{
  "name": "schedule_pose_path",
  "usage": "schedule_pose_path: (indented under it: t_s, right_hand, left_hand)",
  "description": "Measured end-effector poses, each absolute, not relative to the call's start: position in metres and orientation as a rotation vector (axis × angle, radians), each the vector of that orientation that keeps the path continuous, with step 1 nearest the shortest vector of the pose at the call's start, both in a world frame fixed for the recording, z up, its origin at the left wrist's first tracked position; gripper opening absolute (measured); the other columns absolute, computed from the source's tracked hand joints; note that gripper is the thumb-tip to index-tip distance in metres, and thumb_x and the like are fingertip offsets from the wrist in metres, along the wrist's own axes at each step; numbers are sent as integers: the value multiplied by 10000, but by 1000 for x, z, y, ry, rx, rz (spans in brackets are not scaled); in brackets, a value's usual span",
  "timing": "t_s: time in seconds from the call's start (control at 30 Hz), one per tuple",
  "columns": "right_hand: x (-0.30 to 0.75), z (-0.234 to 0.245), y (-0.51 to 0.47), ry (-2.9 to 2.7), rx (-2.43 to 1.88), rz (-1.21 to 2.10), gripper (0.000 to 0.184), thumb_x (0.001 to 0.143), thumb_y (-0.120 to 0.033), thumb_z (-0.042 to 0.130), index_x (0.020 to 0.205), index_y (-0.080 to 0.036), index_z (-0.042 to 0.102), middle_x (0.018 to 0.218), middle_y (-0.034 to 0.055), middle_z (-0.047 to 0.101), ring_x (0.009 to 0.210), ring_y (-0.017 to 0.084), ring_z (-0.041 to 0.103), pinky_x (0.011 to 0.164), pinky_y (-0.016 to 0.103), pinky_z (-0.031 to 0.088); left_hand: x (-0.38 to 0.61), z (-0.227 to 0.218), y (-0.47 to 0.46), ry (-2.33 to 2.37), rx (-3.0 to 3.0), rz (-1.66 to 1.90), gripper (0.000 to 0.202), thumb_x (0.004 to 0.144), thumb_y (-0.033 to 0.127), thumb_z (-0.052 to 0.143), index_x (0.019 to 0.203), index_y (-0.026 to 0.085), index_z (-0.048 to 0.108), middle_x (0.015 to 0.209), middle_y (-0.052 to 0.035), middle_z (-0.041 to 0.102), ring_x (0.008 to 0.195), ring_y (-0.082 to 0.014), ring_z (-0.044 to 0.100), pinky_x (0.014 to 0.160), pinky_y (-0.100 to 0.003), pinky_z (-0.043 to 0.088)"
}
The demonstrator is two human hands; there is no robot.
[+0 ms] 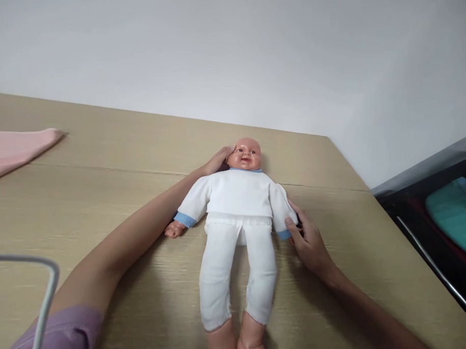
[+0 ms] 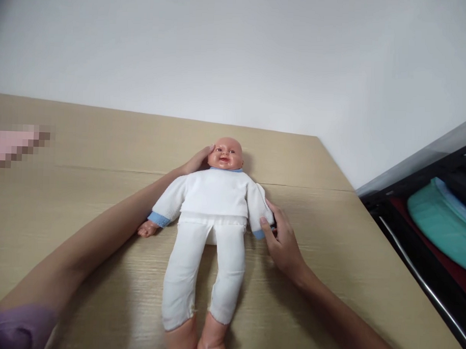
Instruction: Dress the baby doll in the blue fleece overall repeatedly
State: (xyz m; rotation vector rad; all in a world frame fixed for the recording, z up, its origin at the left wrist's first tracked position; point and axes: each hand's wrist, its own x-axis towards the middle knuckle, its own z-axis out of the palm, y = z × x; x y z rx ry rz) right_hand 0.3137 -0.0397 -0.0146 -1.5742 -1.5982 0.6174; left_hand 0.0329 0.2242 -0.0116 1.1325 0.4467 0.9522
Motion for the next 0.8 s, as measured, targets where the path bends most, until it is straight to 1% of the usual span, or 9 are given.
schedule_pose_path:
  t_s: [0.07, 0.2, 0.33, 0.57, 0.7, 0.8]
  right_hand:
    - [313, -15, -41, -1599, -1578, 611, 617, 1117, -629, 530, 1605, -257, 592, 1582, 149, 675, 1375, 340, 677, 1091, 497, 600]
    - [314, -16, -41, -1616, -1574, 617, 602, 1121, -619, 534, 1606, -266, 585, 1578, 142, 675, 1372, 333, 673, 1123, 507, 577]
    - [313, -16, -41, -1606, -1580, 642, 616, 1119, -626, 528, 1608, -253, 576, 1598, 152, 658, 1370, 335, 670, 1053, 487, 606]
    - [314, -15, -40, -1622, -1585, 644, 625, 1121, -620, 517, 1618, -244, 562, 1595, 155, 661, 1365, 331, 678, 1022, 469, 614]
    - [314, -15, -39, -1631, -1580, 626, 622, 1120, -611, 515, 1617, -239, 563, 1590, 159, 665, 1370, 332, 679, 1064, 483, 604]
    - [314, -16, -38, -1635, -1575, 616, 613, 1119, -605, 516, 1604, -234, 573, 1573, 163, 673, 1361, 330, 684, 1063, 479, 606]
  left_hand:
    - [31, -12, 223, 473, 1109, 870, 569, 916, 653, 834, 1177, 148, 833, 1210, -167, 870, 1241, -399, 787, 1198, -543, 540]
    - [27, -13, 223, 485, 1106, 843, 560, 906, 619, 829, 1181, 130, 832, 1211, -166, 871, 1225, -405, 789, 1195, -543, 539]
    - [27, -14, 226, 450, 1131, 837, 572, 932, 599, 804, 1248, 123, 818, 1208, -162, 873, 1251, -397, 780, 1202, -526, 533]
    - [27, -13, 224, 470, 1148, 852, 551, 986, 564, 744, 1303, 118, 806, 1304, -168, 851, 1334, -406, 749, 1264, -546, 491]
    - [27, -14, 225, 459, 1132, 825, 539, 1014, 557, 710, 1315, 121, 814, 1361, -171, 834, 1385, -407, 726, 1295, -547, 476]
    - [26, -15, 226, 468, 1107, 796, 541, 1014, 566, 707, 1320, 134, 818, 1404, -165, 818, 1403, -406, 717, 1302, -539, 475]
